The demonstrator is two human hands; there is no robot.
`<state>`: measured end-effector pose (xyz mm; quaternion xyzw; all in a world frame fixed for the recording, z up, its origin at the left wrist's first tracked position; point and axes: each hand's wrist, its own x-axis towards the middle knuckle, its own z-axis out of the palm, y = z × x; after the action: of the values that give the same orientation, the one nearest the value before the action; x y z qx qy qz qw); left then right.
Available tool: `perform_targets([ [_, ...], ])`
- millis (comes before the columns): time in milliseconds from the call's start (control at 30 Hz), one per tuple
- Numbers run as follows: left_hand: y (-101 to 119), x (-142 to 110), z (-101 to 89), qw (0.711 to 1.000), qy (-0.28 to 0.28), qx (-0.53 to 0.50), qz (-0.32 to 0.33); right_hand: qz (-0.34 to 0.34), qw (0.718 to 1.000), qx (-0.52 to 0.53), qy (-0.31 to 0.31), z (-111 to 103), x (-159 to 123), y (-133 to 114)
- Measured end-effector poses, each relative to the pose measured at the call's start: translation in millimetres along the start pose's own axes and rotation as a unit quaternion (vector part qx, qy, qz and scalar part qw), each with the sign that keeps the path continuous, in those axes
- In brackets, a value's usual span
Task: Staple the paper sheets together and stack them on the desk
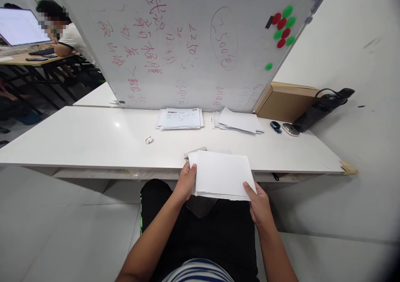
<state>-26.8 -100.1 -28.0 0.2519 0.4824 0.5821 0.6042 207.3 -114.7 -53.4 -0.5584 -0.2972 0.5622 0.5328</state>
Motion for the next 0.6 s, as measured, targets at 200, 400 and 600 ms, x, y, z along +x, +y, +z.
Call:
perform_targets([
  [200,-5.6,-10.4,-5.9,1.000,-0.005,0.029,-0.003,-0.023,0.993,-0.119,0.006,-2.5,4.7,0.9],
  [400,-4.9,-19.2,-7.1,0.988,-0.082,0.118,0.054,-0.106,0.939,-0.326,-0.028,-6.8,12.3,-1.4],
  [600,18.3,-21.9,-0.6,0.958,-0.160,0.194,0.137,-0.170,0.940,-0.283,-0.091,-8.6,31.0,-29.0],
])
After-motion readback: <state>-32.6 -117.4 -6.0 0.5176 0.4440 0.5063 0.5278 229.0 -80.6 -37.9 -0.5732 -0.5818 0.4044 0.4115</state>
